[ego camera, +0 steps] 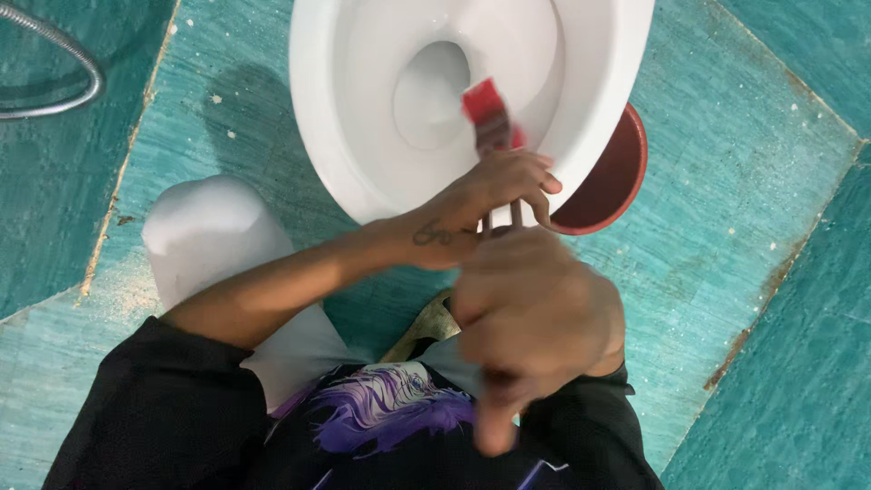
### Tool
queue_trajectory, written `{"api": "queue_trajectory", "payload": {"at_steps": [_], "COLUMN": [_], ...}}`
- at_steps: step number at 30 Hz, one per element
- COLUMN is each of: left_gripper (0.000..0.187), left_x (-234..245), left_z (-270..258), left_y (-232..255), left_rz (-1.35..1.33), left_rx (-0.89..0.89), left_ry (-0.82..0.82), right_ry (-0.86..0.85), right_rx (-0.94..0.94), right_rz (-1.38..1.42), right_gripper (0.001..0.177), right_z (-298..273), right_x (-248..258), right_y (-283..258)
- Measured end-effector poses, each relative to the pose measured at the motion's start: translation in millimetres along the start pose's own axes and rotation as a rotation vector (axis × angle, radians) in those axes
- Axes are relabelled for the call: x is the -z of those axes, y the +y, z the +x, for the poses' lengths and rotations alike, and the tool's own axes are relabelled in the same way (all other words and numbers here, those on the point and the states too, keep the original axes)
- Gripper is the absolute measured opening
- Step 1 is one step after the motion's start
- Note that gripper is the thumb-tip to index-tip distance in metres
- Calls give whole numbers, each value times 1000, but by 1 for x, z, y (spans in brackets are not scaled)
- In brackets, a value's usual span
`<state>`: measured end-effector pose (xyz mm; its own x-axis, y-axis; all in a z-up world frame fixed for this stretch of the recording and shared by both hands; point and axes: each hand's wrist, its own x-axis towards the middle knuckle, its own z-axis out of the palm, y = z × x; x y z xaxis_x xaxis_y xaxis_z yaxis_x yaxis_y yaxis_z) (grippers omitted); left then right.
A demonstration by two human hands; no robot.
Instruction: The person cleans the inside of a toilet bowl using a red-bristled brush.
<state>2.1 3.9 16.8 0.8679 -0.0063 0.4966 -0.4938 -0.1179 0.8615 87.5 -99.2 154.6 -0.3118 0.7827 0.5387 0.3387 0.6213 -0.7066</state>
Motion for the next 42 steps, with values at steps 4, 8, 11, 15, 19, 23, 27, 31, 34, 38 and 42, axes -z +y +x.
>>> {"api": "queue_trajectory", "payload": {"at_steps": [4,8,11,15,19,23,27,31,34,38,42], "left_gripper": [22,23,22,40,22,27,14,38,19,19,31], "left_x": [-12,-7,-1,7,17,25,21,-7,-9,-9,-5], "left_z": [0,-5,-1,-2,-1,1,-2,4,3,4,3], "left_y": [-1,4,12,20,16,13,12,10,13,13,26], "left_rz": [118,169,211,229,280,306,212,326,141,137,190], "left_rx": [-26,-32,-26,101,140,359,400,282,-62,-31,51], "left_ry": [55,68,40,-67,-142,-173,-104,-93,83,80,36], "right_ry": [-304,-327,-310,-95,216,529,491,-171,-195,-216,-149], "right_rx": [-148,-116,-127,-16,-78,-91,-69,-124,-164,-194,-126], "right_rz": [-56,-32,-26,-17,124,133,137,-74,-173,-194,-231], "right_gripper": [46,43,44,50,55,56,58,52,49,48,48], "right_z": [5,5,6,5,-5,-7,-10,-5,6,7,9], "right_x": [-25,-29,-28,-19,-12,-32,-25,-23,-46,-44,-49], "right_y": [-16,-9,-11,-11,-14,-4,-8,-20,-32,-29,-31]}}
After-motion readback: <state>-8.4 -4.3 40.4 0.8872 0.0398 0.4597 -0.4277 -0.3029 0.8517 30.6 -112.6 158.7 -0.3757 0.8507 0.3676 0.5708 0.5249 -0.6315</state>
